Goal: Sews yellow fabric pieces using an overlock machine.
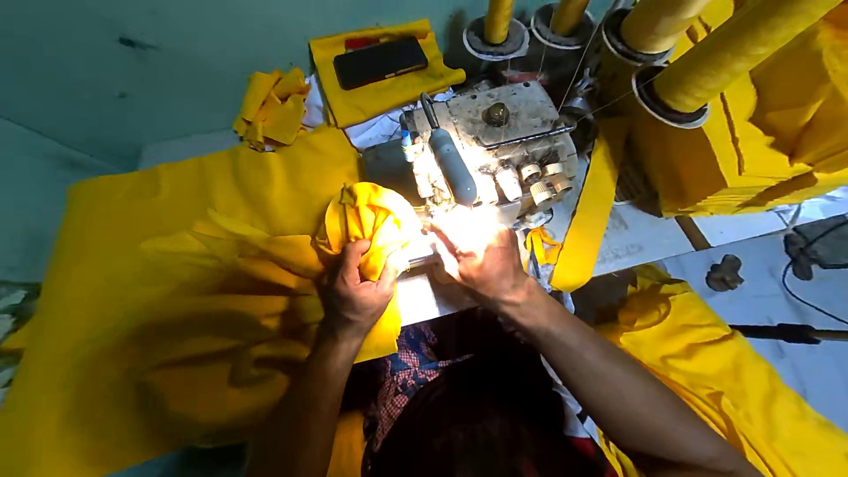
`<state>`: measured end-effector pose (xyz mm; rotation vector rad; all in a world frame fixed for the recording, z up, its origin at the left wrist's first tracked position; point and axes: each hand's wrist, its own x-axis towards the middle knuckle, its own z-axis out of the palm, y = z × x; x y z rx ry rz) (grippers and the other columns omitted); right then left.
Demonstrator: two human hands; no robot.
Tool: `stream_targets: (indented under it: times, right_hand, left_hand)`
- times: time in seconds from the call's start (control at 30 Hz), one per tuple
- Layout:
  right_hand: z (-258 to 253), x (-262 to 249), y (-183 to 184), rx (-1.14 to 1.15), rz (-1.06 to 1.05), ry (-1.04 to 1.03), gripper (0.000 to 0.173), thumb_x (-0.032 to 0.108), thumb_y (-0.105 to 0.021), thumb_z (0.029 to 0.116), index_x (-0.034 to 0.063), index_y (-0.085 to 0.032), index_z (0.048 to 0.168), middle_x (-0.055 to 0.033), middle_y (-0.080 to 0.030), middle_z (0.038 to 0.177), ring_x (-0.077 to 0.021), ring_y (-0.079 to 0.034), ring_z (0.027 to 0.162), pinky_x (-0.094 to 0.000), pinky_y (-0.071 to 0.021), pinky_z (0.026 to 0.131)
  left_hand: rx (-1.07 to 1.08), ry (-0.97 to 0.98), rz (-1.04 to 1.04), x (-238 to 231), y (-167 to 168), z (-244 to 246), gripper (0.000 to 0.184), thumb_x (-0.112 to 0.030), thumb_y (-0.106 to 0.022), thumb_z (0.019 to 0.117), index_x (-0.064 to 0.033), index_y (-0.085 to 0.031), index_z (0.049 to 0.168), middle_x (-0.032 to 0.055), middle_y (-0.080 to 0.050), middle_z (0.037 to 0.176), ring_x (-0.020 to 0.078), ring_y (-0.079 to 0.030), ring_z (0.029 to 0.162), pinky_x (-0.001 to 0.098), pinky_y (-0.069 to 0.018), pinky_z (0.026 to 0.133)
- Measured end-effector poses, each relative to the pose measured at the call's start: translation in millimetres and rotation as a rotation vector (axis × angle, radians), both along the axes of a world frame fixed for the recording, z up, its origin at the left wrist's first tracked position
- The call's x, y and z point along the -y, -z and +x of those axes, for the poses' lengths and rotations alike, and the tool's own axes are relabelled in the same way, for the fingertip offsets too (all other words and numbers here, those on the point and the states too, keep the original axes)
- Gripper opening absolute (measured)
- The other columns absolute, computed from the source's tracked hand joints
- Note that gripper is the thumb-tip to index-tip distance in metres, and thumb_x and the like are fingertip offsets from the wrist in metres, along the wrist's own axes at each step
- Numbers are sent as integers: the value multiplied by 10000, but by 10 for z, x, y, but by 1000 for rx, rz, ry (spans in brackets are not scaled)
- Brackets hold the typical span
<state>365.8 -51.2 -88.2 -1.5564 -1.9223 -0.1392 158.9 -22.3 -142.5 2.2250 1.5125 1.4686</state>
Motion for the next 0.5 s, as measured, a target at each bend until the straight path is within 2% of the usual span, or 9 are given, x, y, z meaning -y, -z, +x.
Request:
stream_targets:
  times: [0.07, 0.13, 0.17, 0.23, 0.3, 0.33, 0.4, 0.43, 0.5]
  right_hand:
    - [35, 120, -45, -54, -53, 39, 262, 278, -659, 942, 131, -767, 1130, -49, -712, 947, -194, -699, 764, -405, -572, 592]
    - [101, 258, -113, -181, -124, 85, 325, 382, -707, 913, 125, -743, 1108, -14, -712, 916, -150, -682, 740, -387, -572, 608]
    - [148, 329, -147, -262, -158, 94, 379, 441, -726, 901, 119, -729, 1101, 5, -697, 872, -119, -656, 717, -363, -565, 618]
    - [253, 457, -220, -437, -168, 42, 367, 458, -733, 910, 116, -721, 1043, 45, -657, 754, -41, -602, 645, -265, -534, 594]
    - [306, 554, -351, -585, -104, -153, 248, 332, -664, 1001, 110, -660, 891, 71, -574, 679, 14, -522, 579, -175, -459, 525]
    - [309, 598, -461, -646, -76, -307, 202, 231, -624, 1027, 72, -687, 921, 55, -617, 736, 21, -549, 623, -157, -484, 560]
    - [261, 680, -751, -648, -104, -592, 231, 173, -558, 1058, 18, -730, 1057, -17, -723, 972, -17, -663, 839, -186, -579, 738]
    - [202, 705, -885, -615, -133, -713, 249, 173, -559, 1056, 10, -741, 1099, -49, -739, 1078, -51, -689, 959, -217, -595, 836]
    - [36, 695, -1041, -513, -183, -914, 253, 177, -578, 1045, 17, -750, 1140, -101, -733, 1199, -132, -693, 1118, -295, -588, 962]
  left_hand:
    - [50, 90, -88, 64, -118, -63, 498, -359, -764, 871, -30, -614, 1214, 52, -686, 883, 39, -581, 658, 215, -500, 585]
    - [41, 176, -157, 135, -306, -189, 637, -399, -767, 882, -97, -553, 1400, 31, -657, 942, 45, -573, 716, 226, -503, 617]
    - [2, 204, -143, 170, -414, -273, 626, -393, -758, 900, -126, -559, 1431, 36, -665, 962, 63, -602, 754, 245, -531, 651]
    - [-96, 272, -43, 251, -678, -461, 395, -304, -721, 944, -117, -697, 1292, 86, -740, 1000, 106, -670, 823, 282, -559, 728]
    - [-245, 376, 25, 355, -1047, -676, 230, -250, -629, 984, -152, -770, 1138, 63, -676, 850, 139, -619, 799, 314, -496, 724]
    - [-330, 430, 27, 417, -1259, -784, 257, -273, -567, 1006, -207, -761, 1161, 26, -652, 856, 136, -596, 841, 323, -473, 766]
    - [-427, 522, 25, 530, -1610, -962, 277, -328, -530, 1040, -285, -716, 1241, -22, -695, 1066, 149, -594, 1132, 371, -441, 1028]
    - [-451, 567, 12, 570, -1756, -1011, 274, -337, -535, 1041, -298, -703, 1253, -19, -667, 1179, 186, -538, 1271, 401, -400, 1113]
    - [-429, 617, -14, 624, -1953, -1043, 230, -314, -585, 1017, -288, -737, 1188, 7, -647, 1305, 251, -472, 1383, 445, -378, 1154]
